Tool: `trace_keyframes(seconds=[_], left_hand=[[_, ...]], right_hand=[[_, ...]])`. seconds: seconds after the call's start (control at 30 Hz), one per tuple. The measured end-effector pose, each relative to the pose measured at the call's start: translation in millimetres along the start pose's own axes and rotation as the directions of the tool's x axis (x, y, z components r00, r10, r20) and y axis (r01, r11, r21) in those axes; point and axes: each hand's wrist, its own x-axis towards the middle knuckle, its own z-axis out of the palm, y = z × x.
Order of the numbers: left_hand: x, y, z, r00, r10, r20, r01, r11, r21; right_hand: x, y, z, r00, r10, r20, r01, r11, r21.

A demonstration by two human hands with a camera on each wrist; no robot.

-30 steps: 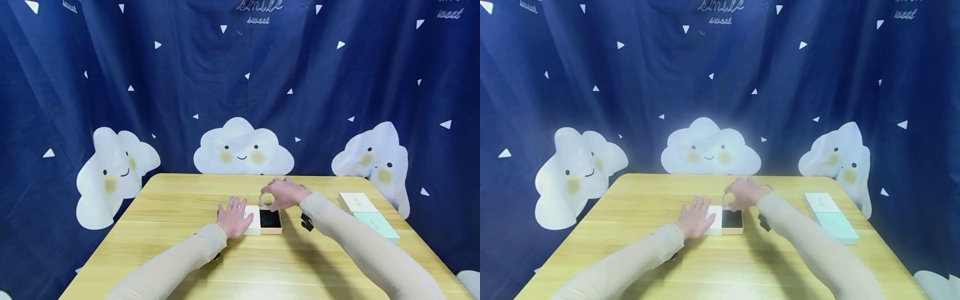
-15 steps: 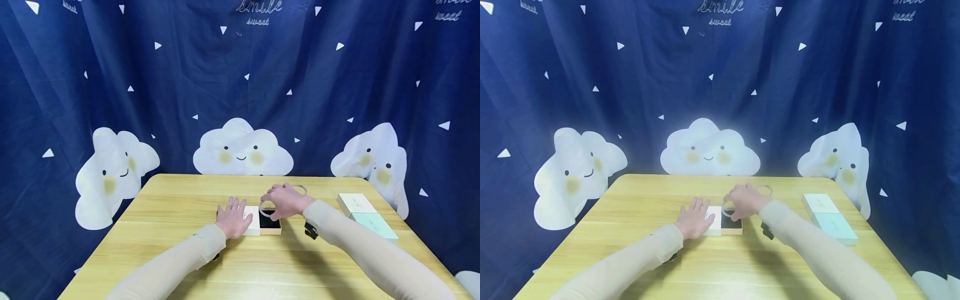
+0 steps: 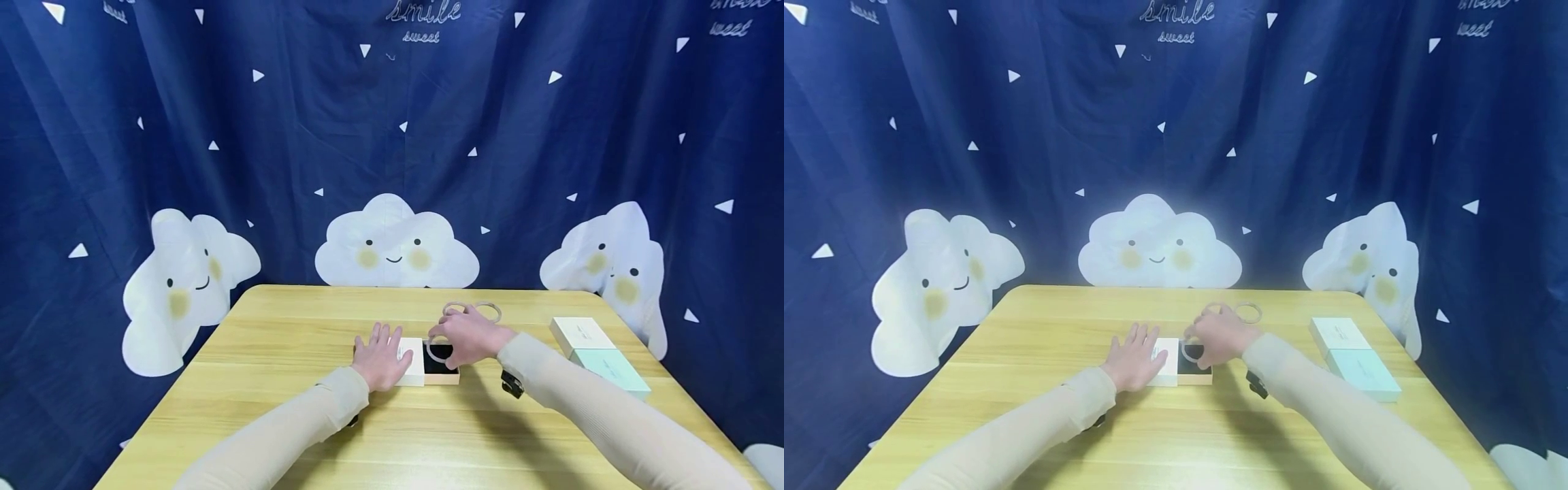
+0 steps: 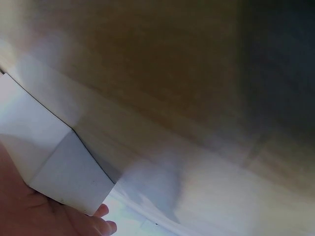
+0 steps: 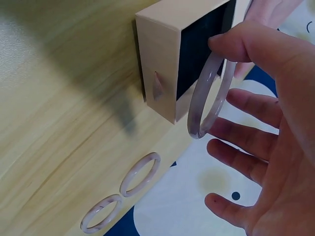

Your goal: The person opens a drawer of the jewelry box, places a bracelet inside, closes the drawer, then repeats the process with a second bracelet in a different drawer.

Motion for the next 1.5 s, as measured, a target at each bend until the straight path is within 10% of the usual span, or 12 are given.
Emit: trace_keyframes(seconds=[1.5], left_hand=[[-4.1,3.0,-7.8,1.000,0.001,-0.006,-0.001,1.000,0.009]], right_hand=[[11.5,-14,4,0.998,-0.003,0.067,0.007,0.998,-0.069]])
